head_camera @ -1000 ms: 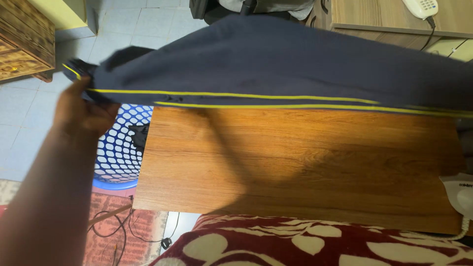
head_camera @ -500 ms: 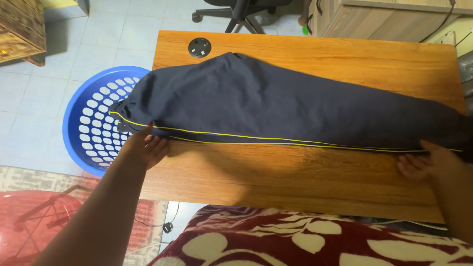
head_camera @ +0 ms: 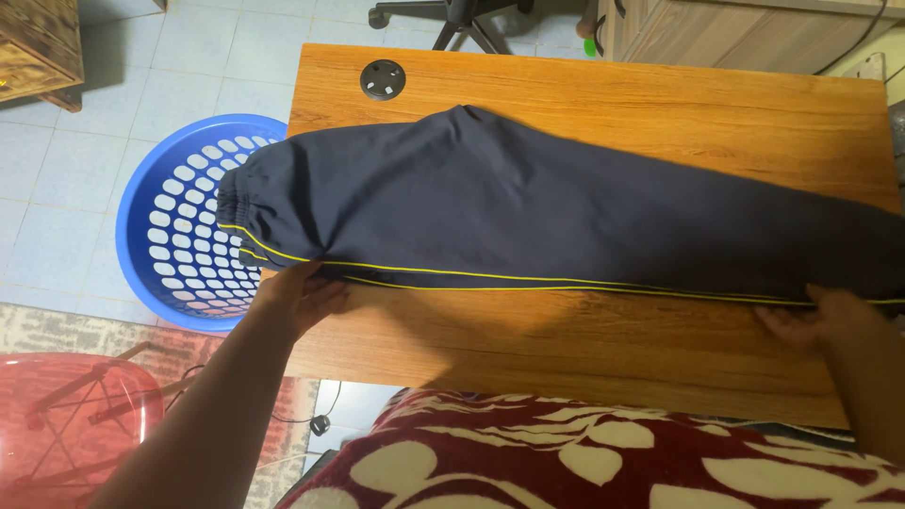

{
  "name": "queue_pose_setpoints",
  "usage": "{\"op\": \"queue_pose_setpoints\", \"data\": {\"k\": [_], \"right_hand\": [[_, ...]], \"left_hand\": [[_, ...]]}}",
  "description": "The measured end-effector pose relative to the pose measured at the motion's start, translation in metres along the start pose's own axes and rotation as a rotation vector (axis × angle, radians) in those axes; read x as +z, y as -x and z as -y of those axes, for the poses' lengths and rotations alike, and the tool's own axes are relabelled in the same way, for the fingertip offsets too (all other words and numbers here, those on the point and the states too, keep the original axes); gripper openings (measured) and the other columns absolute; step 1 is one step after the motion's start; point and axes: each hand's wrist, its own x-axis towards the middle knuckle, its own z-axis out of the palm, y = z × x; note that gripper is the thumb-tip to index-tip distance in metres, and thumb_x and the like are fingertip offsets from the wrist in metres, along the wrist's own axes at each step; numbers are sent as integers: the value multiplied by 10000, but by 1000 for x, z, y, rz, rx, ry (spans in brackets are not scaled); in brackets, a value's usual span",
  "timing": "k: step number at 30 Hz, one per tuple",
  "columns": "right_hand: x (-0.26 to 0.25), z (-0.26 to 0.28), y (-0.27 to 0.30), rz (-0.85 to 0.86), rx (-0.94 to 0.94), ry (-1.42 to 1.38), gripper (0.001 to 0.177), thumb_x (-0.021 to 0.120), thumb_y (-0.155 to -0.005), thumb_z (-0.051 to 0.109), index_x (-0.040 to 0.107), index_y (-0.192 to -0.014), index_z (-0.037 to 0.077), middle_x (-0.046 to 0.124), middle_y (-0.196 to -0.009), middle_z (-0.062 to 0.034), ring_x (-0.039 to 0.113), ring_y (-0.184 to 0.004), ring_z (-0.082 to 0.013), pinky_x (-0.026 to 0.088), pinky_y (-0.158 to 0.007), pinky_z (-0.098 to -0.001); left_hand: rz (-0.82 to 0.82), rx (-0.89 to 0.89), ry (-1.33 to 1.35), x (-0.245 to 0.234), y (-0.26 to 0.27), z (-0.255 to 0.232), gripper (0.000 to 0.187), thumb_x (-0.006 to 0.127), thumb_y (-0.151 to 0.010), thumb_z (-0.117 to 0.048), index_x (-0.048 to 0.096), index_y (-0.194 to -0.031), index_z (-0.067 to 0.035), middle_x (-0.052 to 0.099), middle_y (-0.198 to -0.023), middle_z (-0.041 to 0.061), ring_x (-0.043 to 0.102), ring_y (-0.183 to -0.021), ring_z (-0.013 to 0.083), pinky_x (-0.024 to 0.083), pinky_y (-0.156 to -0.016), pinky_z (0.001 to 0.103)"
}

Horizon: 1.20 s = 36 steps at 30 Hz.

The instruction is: Ironing a pair of dark trousers on a wooden table.

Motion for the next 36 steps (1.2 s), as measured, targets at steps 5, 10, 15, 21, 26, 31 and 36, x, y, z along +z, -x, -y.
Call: {"op": "queue_pose_setpoints", "data": {"k": [5, 10, 15, 21, 26, 31, 36], "right_hand": [[-2, -21, 18, 143, -14, 105, 453, 681, -1066, 374, 499, -1379, 102, 546, -1429, -86, 594, -1268, -257, 522, -991, -515], [-2, -18, 35, 21, -163, 127, 365, 601, -1027, 350, 558, -1385, 294, 504, -1410, -54, 525, -1281, -269, 541, -1023, -506], [-18, -5, 14, -11, -199, 90, 370, 613, -1051, 357, 519, -1378, 211, 544, -1393, -54, 572, -1269, -265, 537, -995, -493], [-23, -6, 12, -43, -220, 98, 386, 629, -1062, 355, 501, -1370, 161, 569, -1358, -55, 599, -1241, -253, 535, -977, -477], [-8, -23, 48, -48, -187, 249, 367, 652, -1042, 335, 535, -1361, 196, 554, -1292, -54, 574, -1184, -224, 536, -988, -457], [-11, -24, 64, -29, -171, 192, 315, 643, -1031, 299, 544, -1324, 240, 554, -1243, -17, 576, -1126, -210, 528, -989, -471], [-19, -15, 20, 6, -198, 201, 302, 633, -1064, 337, 545, -1336, 239, 569, -1265, -8, 588, -1115, -213, 523, -983, -469]], "left_hand": [[-41, 86, 42, -9, 11, -16, 444, 621, -1021, -291, 529, -1320, 24, 635, -1223, 211, 687, -1075, 362, 596, -902, 506], [-40, 44, 27, -8, -14, -12, 414, 600, -977, -233, 559, -1327, -14, 643, -1198, 248, 689, -998, 415, 609, -823, 500], [-25, -167, -39, -1, 24, -8, 434, 630, -961, -218, 510, -1284, 46, 654, -1087, 267, 726, -853, 399, 645, -708, 482], [-569, 521, -481, 8, 46, -29, 520, 833, -853, -234, 558, -1187, 55, 666, -1018, 164, 705, -774, 246, 592, -620, 365], [-310, 98, -186, 5, 2, -44, 213, 727, -929, -267, 649, -941, -69, 687, -835, 33, 674, -712, 148, 554, -624, 272], [-189, 272, -51, 4, 30, -43, 183, 705, -955, -221, 605, -1036, -91, 546, -821, -1, 542, -720, 123, 547, -692, 320], [-71, 210, 216, -20, 31, -13, 206, 539, -945, -192, 583, -1093, -56, 634, -915, 56, 684, -806, 196, 620, -771, 403]]}}
